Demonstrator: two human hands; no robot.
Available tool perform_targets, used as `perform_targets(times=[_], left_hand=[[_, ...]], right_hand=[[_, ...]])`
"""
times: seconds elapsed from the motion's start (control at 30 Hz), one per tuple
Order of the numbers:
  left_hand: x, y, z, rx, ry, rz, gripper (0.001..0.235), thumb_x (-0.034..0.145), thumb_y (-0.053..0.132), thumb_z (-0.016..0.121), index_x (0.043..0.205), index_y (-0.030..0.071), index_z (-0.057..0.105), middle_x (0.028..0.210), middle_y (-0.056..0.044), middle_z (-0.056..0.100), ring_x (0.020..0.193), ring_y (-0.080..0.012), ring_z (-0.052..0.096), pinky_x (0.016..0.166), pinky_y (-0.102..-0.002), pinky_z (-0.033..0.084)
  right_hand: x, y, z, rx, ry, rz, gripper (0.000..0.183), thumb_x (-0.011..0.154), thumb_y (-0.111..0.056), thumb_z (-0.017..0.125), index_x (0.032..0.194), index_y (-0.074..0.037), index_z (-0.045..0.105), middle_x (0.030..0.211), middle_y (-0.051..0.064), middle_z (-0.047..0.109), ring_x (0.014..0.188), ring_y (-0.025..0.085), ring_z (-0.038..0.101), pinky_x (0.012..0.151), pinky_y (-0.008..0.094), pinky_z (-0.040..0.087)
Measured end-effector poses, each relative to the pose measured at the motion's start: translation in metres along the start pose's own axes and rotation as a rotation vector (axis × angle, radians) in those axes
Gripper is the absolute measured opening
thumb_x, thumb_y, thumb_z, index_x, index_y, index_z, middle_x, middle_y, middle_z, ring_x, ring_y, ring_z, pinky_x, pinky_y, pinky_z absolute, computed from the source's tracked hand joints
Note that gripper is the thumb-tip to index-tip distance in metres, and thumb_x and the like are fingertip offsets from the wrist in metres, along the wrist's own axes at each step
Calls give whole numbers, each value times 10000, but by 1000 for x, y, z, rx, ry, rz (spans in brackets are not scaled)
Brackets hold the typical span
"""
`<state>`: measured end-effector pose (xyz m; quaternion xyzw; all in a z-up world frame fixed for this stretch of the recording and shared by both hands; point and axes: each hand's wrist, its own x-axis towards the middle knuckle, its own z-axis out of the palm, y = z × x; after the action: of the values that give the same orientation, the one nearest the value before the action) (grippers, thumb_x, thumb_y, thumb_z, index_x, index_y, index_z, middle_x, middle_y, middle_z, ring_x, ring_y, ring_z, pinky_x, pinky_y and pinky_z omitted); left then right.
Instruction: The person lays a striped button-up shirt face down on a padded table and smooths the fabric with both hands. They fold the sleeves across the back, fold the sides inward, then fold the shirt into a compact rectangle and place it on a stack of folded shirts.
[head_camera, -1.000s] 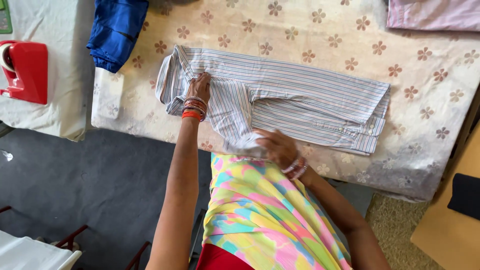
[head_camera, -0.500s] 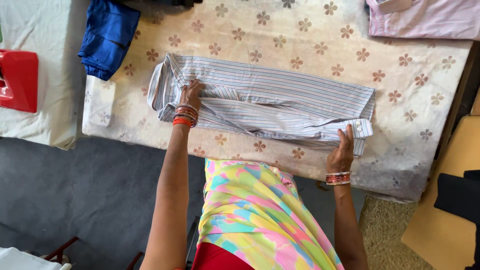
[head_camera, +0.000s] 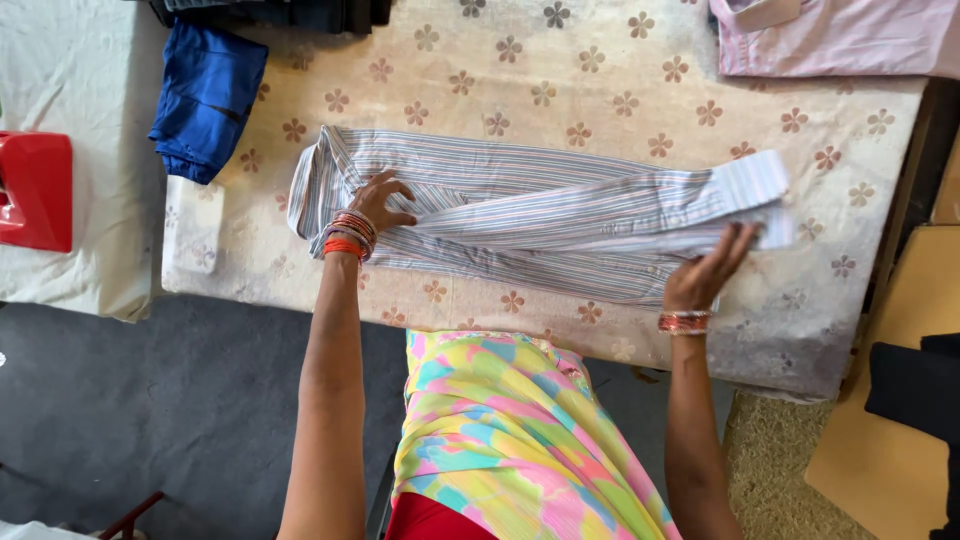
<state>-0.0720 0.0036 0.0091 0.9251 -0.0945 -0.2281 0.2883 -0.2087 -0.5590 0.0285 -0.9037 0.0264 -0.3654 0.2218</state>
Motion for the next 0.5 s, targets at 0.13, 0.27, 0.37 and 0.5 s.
perform_targets(times=[0.13, 0.27, 0.37, 0.5], left_hand=[[1, -9, -3, 47, -78, 7, 532, 651, 396, 971, 1085, 194, 739, 1559, -179, 405, 1441, -410, 343, 1162, -542, 304], [11, -42, 9, -18, -13, 173, 415, 688, 335, 929, 992, 120, 747, 1271, -143, 681, 1246, -349, 591, 1101, -437, 466], [6, -26, -1, -86, -16, 8, 329, 711, 268, 899, 933, 81, 746, 1043, -96, 742, 1022, -286, 694, 931, -407, 540], [2, -12, -4, -136, 143, 88, 340, 700, 226, 899, 937, 62, 720, 997, -95, 740, 943, -283, 705, 849, -390, 552]], right_hand=[[-42, 29, 18, -165, -397, 221, 771, 963, 123, 517, 1653, -99, 255, 1746, 192, 171, 1626, 322, 163, 1347, 510, 237], [-59, 38, 15, -267, -543, 436, 869, 817, 165, 598, 1570, -204, 369, 1701, 167, 261, 1572, 337, 217, 1264, 525, 220], [-52, 49, 15, -421, -389, 464, 813, 821, 167, 654, 1496, -248, 468, 1669, 118, 360, 1561, 332, 254, 1258, 588, 175], [-12, 68, 35, -287, -372, 329, 709, 923, 117, 659, 1498, -266, 501, 1633, 42, 450, 1572, 269, 338, 1310, 573, 215]])
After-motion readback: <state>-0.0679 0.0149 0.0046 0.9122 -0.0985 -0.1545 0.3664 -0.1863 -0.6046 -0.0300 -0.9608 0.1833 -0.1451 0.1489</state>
